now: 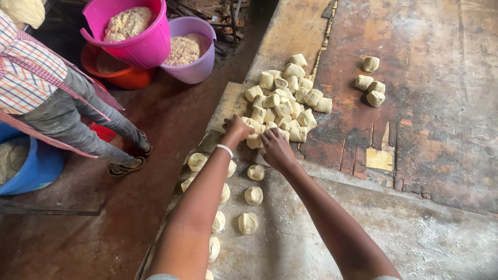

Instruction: The person shapes small dough pieces into uniform rounds by hand on a floured wooden table. They repeatedly pick up dough, roll it between palms, and place the finished pieces in neat rows. Another person is visible nearby handling dough in buckets.

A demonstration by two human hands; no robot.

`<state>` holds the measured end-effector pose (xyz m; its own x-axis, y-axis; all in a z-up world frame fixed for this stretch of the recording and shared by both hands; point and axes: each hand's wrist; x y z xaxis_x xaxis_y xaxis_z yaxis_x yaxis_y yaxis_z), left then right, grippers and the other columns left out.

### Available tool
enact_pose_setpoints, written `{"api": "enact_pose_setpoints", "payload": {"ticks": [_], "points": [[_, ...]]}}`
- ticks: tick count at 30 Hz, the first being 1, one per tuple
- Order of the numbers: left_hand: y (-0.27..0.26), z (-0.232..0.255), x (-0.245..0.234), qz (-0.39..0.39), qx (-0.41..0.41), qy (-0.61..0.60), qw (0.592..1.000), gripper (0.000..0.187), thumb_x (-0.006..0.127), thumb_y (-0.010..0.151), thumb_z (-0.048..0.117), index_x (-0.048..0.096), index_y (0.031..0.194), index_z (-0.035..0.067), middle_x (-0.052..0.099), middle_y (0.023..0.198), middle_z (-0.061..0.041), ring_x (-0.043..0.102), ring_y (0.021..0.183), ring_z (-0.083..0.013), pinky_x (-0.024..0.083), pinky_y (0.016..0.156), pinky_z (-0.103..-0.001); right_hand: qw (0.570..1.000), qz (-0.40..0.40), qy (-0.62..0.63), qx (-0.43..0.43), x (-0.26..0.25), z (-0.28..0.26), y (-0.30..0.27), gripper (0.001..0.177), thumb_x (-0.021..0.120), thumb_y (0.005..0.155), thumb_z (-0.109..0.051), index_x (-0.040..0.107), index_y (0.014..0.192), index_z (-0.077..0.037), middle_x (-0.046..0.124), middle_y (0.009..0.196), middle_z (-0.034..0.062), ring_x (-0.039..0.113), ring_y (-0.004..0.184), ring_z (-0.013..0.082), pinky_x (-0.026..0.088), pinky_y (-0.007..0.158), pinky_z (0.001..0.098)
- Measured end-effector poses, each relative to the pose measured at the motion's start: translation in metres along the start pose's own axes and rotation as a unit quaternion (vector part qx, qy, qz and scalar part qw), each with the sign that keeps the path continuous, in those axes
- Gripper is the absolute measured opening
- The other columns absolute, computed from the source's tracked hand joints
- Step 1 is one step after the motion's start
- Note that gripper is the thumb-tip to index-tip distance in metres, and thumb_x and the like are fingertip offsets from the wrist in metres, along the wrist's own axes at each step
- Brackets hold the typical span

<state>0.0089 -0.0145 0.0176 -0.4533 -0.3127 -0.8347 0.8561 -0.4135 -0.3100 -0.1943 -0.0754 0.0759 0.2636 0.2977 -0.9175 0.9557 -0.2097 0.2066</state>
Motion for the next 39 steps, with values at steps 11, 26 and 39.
{"api": "enact_pose_setpoints", "payload": {"ticks": [11,26,39], "points": [[0.005,-0.038,0.016,0.009,0.059,-0.348,0.935,0.065,0.090,0.067,0.016,0.053,0.118,-0.002,0.070,0.109,-0.018,0.071,0.096,-0.0276,0.061,0.080,-0.040,0.999,-0.007,0.031,0.006,0.008,-0.010,0.009,0.058,0.074,0.082,-0.014,0.060,0.137,0.002,0.061,0.126,0.0208,0.056,0.120,0.0385,0.052,0.098,0.0488],[-0.158,-0.042,-0.136,-0.322,0.088,-0.740,0.585,0.046,0.070,0.086,0.020,0.060,0.127,0.000,0.068,0.120,-0.019,0.067,0.113,-0.0338,0.057,0.096,-0.055,0.664,-0.049,0.706,0.242,-0.091,0.025,-0.055,0.066,0.073,0.089,-0.021,0.050,0.145,0.004,0.063,0.137,0.0243,0.068,0.119,0.0295,0.058,0.104,0.0371],[-0.406,-0.164,-0.107,-0.265,0.005,-0.799,0.540,0.058,0.079,0.086,0.023,0.055,0.136,0.005,0.066,0.120,-0.017,0.068,0.108,-0.0346,0.058,0.092,-0.049,0.960,-0.163,0.198,0.112,-0.057,-0.187,-0.215,0.045,0.079,0.084,-0.014,0.065,0.126,-0.004,0.066,0.119,0.0163,0.071,0.098,0.0322,0.062,0.084,0.0427]]}}
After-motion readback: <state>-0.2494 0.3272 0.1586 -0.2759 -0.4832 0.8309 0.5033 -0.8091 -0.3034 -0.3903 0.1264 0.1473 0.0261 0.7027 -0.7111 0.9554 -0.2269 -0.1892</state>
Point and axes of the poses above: each hand's wrist, its own y-axis towards the middle knuckle, its own x-axis out of the palm, z = x × y
